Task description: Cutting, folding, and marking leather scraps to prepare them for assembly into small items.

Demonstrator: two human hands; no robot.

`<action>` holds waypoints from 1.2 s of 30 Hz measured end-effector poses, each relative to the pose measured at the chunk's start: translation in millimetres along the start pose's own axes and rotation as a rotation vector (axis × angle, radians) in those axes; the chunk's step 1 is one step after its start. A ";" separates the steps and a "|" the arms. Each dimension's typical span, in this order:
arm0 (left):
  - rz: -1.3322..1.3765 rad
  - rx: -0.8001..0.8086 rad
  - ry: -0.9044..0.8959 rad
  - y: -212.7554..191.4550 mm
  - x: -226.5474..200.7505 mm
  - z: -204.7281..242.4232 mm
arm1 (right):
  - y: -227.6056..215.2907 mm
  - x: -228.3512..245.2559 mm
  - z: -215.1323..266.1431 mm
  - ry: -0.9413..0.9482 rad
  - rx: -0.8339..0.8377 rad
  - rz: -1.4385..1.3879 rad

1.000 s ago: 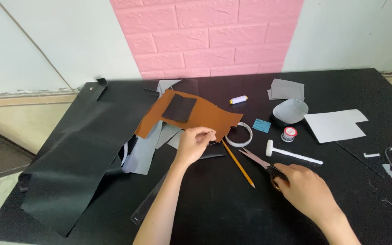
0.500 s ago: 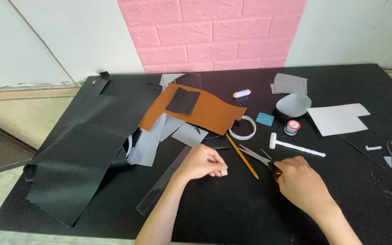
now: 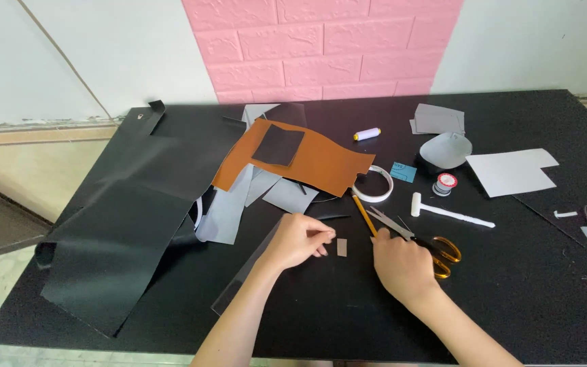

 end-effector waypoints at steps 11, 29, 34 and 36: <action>-0.512 -0.130 0.204 -15.1 -18.9 2.7 | -87.0 -31.3 -19.8 0.368 0.321 -0.836; -0.495 0.024 0.043 -16.1 15.5 -6.5 | -27.6 8.2 -42.0 0.457 0.466 -1.397; -0.555 0.143 -0.007 -4.8 22.8 -5.9 | -15.8 4.6 -40.4 0.462 0.454 -1.279; -0.495 0.143 -0.002 -4.4 22.7 -6.4 | -12.5 -5.1 -42.7 0.376 0.306 -1.298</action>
Point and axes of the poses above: each hand's wrist, its own z-axis away from the middle knuckle, its own y-axis out of the palm, x = y × z, the point moved 9 cm from there along -z, towards the middle knuckle, and after that the axes turned 12 degrees about y, right-handed, at the moved point
